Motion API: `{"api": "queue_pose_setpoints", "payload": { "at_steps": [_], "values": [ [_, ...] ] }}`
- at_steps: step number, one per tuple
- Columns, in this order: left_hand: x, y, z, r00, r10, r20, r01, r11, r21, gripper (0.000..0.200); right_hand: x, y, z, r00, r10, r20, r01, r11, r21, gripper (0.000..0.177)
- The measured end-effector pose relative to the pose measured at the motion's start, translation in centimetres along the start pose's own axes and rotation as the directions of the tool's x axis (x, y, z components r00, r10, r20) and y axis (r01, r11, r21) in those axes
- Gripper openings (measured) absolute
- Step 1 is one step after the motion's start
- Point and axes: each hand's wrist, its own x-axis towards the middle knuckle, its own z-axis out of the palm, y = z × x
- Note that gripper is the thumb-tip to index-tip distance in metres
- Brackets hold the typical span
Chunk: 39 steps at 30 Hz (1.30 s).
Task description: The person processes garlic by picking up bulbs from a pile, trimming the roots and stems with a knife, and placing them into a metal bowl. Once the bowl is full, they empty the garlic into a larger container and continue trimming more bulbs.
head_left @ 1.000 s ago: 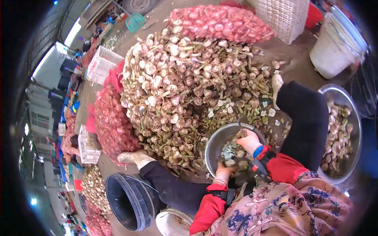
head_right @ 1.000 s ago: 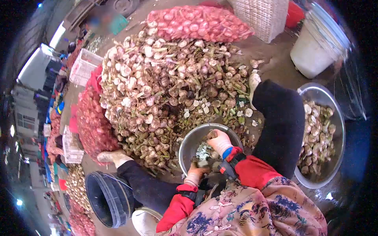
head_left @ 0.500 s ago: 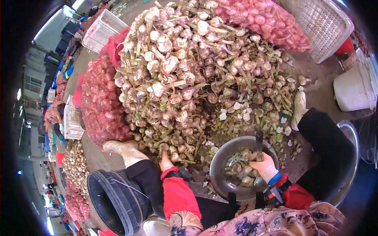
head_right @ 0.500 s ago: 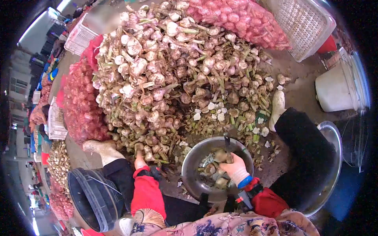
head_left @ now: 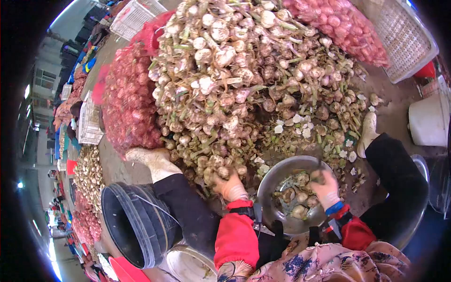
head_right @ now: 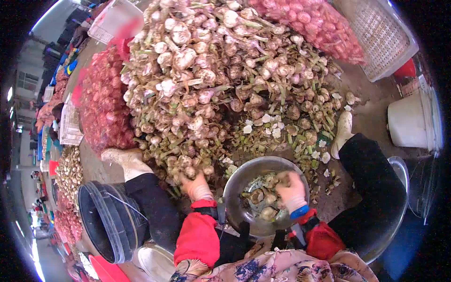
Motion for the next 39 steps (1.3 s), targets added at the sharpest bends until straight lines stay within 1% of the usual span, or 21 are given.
{"api": "queue_pose_setpoints", "payload": {
  "at_steps": [1, 4, 6, 10, 15, 17, 18, 19, 21, 22, 23, 24, 25, 27, 28, 30, 31, 35, 36, 37, 39],
  "values": [
    [0.1, -1.7, 1.1, 0.987, 0.158, -0.024, -0.158, 0.987, -0.013, 0.076, 1.3, 2.2, -0.6, 0.954, -0.266, -0.139, 0.242, 0.956, -0.165, 0.031],
    [-1.4, -1.6, 1.9, 0.821, 0.532, 0.208, -0.571, 0.757, 0.319, 0.062, 3.4, 4.2, -2.9, 0.879, -0.386, -0.279, 0.284, 0.895, -0.345, 0.038],
    [-2.6, -0.7, 2.2, 0.67, 0.669, 0.323, -0.738, 0.55, 0.391, 0.06, 4.3, 9.6, -3.8, 0.981, 0.048, -0.186, -0.088, 0.972, -0.216, 0.043],
    [-1.7, 1.2, 4.9, 0.561, 0.746, 0.36, -0.815, 0.421, 0.398, 0.057, 2.6, 11.7, -6.9, 0.969, 0.218, -0.113, -0.241, 0.934, -0.265, 0.043],
    [1.3, 5.2, 4.3, 0.637, 0.568, 0.521, -0.767, 0.537, 0.351, 0.047, 1.1, 9.8, -8.9, 0.95, 0.183, -0.253, -0.25, 0.931, -0.265, 0.043],
    [2.7, 4.3, 4.5, 0.616, 0.589, 0.524, -0.731, 0.675, 0.1, 0.053, 0.6, 7.1, -8.0, 0.927, -0.146, -0.345, 0.021, 0.939, -0.343, 0.045],
    [3.3, 3.2, 4.9, 0.599, 0.672, 0.435, -0.716, 0.693, -0.085, 0.056, 0.3, 4.7, -7.3, 0.938, -0.154, -0.311, 0.077, 0.966, -0.248, 0.045],
    [3.6, 1.9, 5.4, 0.594, 0.732, 0.333, -0.686, 0.677, -0.266, 0.059, -0.2, 2.0, -6.6, 0.947, -0.168, -0.274, 0.131, 0.98, -0.147, 0.045],
    [-1.0, 3.2, -1.7, 0.551, 0.61, 0.57, -0.08, 0.718, -0.692, 0.065, -1.6, -2.7, -4.9, 1.0, -0.004, 0.018, -0.004, 0.916, 0.402, 0.045],
    [-2.2, 2.4, -3.4, 0.5, 0.672, 0.545, -0.252, 0.716, -0.651, 0.069, -2.9, -5.7, -4.8, 0.978, 0.079, 0.195, -0.158, 0.889, 0.431, 0.046],
    [-6.0, 3.2, -7.2, 0.476, 0.562, 0.677, 0.035, 0.757, -0.653, 0.067, -3.9, -7.9, -4.7, 0.918, 0.145, 0.37, -0.307, 0.849, 0.43, 0.047],
    [-6.9, 1.2, -7.3, 0.433, 0.699, 0.569, -0.287, 0.705, -0.648, 0.066, -4.3, -7.6, -3.5, 0.889, 0.052, 0.455, -0.316, 0.789, 0.528, 0.049],
    [-8.3, 0.5, -8.1, 0.206, 0.841, 0.501, -0.251, 0.54, -0.803, 0.067, -4.8, -7.3, -2.4, 0.851, -0.052, 0.523, -0.333, 0.716, 0.613, 0.052],
    [-13.3, -0.4, -10.5, 0.372, 0.713, 0.595, 0.175, 0.576, -0.799, 0.067, -6.9, -9.9, -3.1, 0.807, -0.13, 0.576, -0.336, 0.702, 0.628, 0.053],
    [-14.1, -0.8, -11.1, 0.374, 0.714, 0.592, 0.168, 0.576, -0.8, 0.067, -7.2, -9.7, -3.3, 0.792, -0.184, 0.583, -0.32, 0.688, 0.651, 0.053],
    [-15.5, -1.4, -11.9, 0.282, 0.685, 0.672, 0.457, 0.52, -0.722, 0.072, -7.8, -9.2, -3.7, 0.779, -0.241, 0.579, -0.298, 0.669, 0.681, 0.053],
    [-15.7, -2.1, -12.0, 0.274, 0.687, 0.673, 0.454, 0.525, -0.72, 0.072, -8.1, -9.3, -3.8, 0.768, -0.272, 0.579, -0.24, 0.717, 0.654, 0.053],
    [-14.7, -3.4, -11.8, 0.296, 0.764, 0.573, 0.062, 0.583, -0.81, 0.093, -9.1, -9.7, -4.2, 0.727, -0.396, 0.561, 0.027, 0.833, 0.553, 0.05],
    [-14.5, -3.5, -12.0, 0.301, 0.775, 0.556, -0.094, 0.604, -0.791, 0.094, -9.4, -9.3, -3.8, 0.77, -0.504, 0.392, 0.264, 0.81, 0.524, 0.046],
    [-14.5, -3.2, -12.4, 0.302, 0.788, 0.537, -0.246, 0.609, -0.754, 0.095, -9.7, -9.5, -4.6, 0.776, -0.502, 0.382, 0.263, 0.808, 0.527, 0.046],
    [-14.6, -3.2, -13.5, 0.297, 0.795, 0.529, -0.318, 0.605, -0.73, 0.094, -10.2, -10.3, -6.6, 0.779, -0.519, 0.353, 0.545, 0.838, 0.031, 0.036]
  ]
}}
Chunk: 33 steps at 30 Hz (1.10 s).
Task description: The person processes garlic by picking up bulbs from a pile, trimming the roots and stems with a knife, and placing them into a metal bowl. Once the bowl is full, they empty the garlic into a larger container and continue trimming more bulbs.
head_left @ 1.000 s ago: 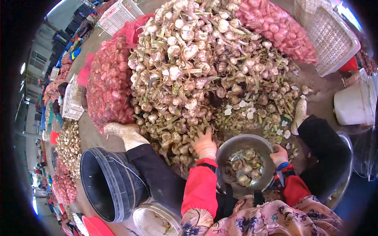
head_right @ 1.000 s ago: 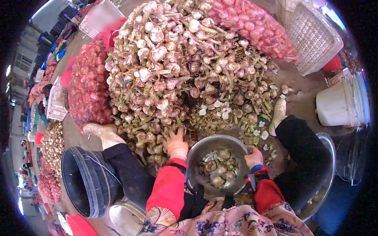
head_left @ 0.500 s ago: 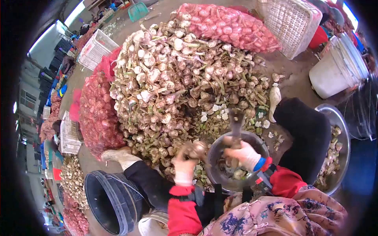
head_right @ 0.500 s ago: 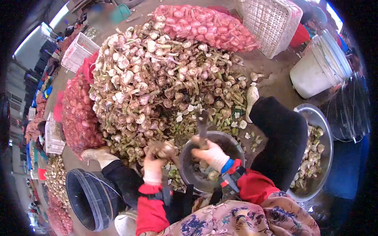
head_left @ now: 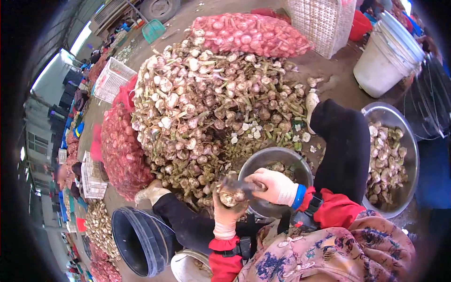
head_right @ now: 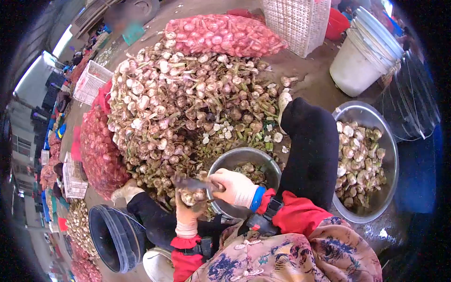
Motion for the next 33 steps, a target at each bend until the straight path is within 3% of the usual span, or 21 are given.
{"api": "queue_pose_setpoints", "payload": {
  "at_steps": [2, 4, 5, 8, 9, 12, 13, 16, 17, 18, 20, 22, 24, 25, 26, 28, 29, 30, 31, 32, 33],
  "values": [
    [0.0, -1.3, -1.5, 1.0, 0.007, 0.003, -0.007, 0.997, 0.072, 0.092, -0.5, 0.3, 0.2, 1.0, -0.026, -0.015, 0.024, 0.994, -0.109, 0.027],
    [1.1, -5.1, -3.9, 0.884, 0.226, 0.41, -0.415, 0.781, 0.466, 0.088, -0.6, 0.4, 0.7, 0.984, 0.023, 0.175, 0.03, 0.956, -0.293, 0.027],
    [-0.3, -1.8, -1.6, 0.973, 0.114, 0.2, -0.049, 0.952, -0.303, 0.08, -0.5, 0.4, 1.2, 0.983, -0.031, 0.183, 0.084, 0.954, -0.287, 0.025],
    [-0.4, -0.7, -1.1, 0.989, 0.007, 0.151, 0.04, 0.951, -0.305, 0.092, 0.0, 0.3, 1.8, 0.973, -0.001, 0.231, 0.081, 0.937, -0.339, 0.025],
    [-0.2, -2.3, -1.7, 0.971, -0.15, 0.185, 0.222, 0.847, -0.483, 0.088, 0.3, 0.7, 2.0, 0.972, 0.006, 0.234, 0.076, 0.938, -0.338, 0.025],
    [0.0, -1.9, -0.4, 0.967, -0.232, 0.105, 0.253, 0.83, -0.497, 0.078, 1.3, 2.3, 2.7, 0.951, 0.06, 0.305, 0.076, 0.905, -0.418, 0.027],
    [-0.2, -1.0, -0.3, 0.992, -0.043, 0.115, 0.064, 0.979, -0.194, 0.079, 1.4, 2.8, 2.9, 0.954, 0.035, 0.298, 0.099, 0.901, -0.422, 0.024],
    [0.1, -0.6, -0.3, 0.985, -0.001, 0.171, 0.023, 0.991, -0.129, 0.079, 1.6, 3.9, 3.3, 0.958, 0.045, 0.285, 0.077, 0.912, -0.403, 0.022],
    [0.1, 1.2, 0.6, 0.963, -0.251, 0.099, 0.27, 0.898, -0.349, 0.08, 1.9, 4.7, 3.6, 0.948, 0.125, 0.294, 0.02, 0.895, -0.445, 0.023],
    [-0.5, 1.8, 0.9, 0.963, -0.251, 0.101, 0.271, 0.897, -0.35, 0.08, 2.5, 5.9, 3.6, 0.933, 0.202, 0.297, -0.032, 0.871, -0.491, 0.023],
    [-1.8, 2.8, 0.2, 0.952, 0.084, 0.294, -0.05, 0.991, -0.121, 0.079, 2.3, 13.6, 0.2, 0.873, 0.479, 0.091, -0.401, 0.812, -0.425, 0.023],
    [-2.7, 6.0, 0.3, 0.947, 0.191, 0.258, -0.164, 0.979, -0.125, 0.074, 4.6, 12.4, 0.0, 0.806, 0.554, -0.209, -0.581, 0.808, -0.098, 0.023],
    [-2.0, 3.8, -0.2, 0.985, -0.175, -0.006, 0.149, 0.854, -0.498, 0.075, 4.8, 9.6, 0.1, 0.903, 0.352, -0.247, -0.385, 0.918, -0.097, 0.024],
    [-2.1, 2.0, -1.1, 1.0, 0.029, -0.012, -0.031, 0.841, -0.541, 0.07, 4.6, 9.7, 0.6, 0.914, 0.302, -0.27, -0.359, 0.912, -0.197, 0.022],
    [-2.0, 2.6, -2.1, 0.986, -0.045, 0.162, 0.158, 0.578, -0.801, 0.061, 3.8, 7.9, 0.7, 0.912, 0.23, -0.339, -0.291, 0.946, -0.141, 0.017],
    [-1.9, 1.7, -2.1, 0.969, 0.197, -0.152, -0.244, 0.874, -0.42, 0.039, 2.4, 6.5, 1.4, 0.925, 0.212, -0.315, -0.216, 0.976, 0.025, 0.017],
    [-1.2, 1.4, -2.8, 0.972, 0.136, -0.193, -0.176, 0.963, -0.204, 0.035, 2.0, 6.3, 1.8, 0.949, 0.159, -0.273, -0.169, 0.986, -0.012, 0.017],
    [-0.7, 0.4, -3.0, 0.949, 0.166, -0.268, -0.225, 0.953, -0.205, 0.038, 1.5, 5.7, 2.6, 0.949, -0.003, -0.316, 0.003, 1.0, 0.0, 0.017],
    [-0.5, 1.6, -2.5, 0.971, 0.156, -0.181, -0.231, 0.804, -0.548, 0.042, 1.4, 4.9, 2.7, 0.958, -0.116, -0.263, 0.104, 0.993, -0.057, 0.018],
    [-0.3, 2.8, -1.6, 0.981, 0.172, -0.085, -0.167, 0.551, -0.817, 0.045, 1.3, 4.0, 2.7, 0.954, -0.221, -0.204, 0.201, 0.973, -0.11, 0.019],
    [-0.2, 2.7, -1.1, 0.981, 0.179, -0.072, -0.16, 0.551, -0.819, 0.045, 1.1, 3.0, 2.7, 0.966, -0.209, -0.154, 0.192, 0.974, -0.116, 0.021]
  ]
}}
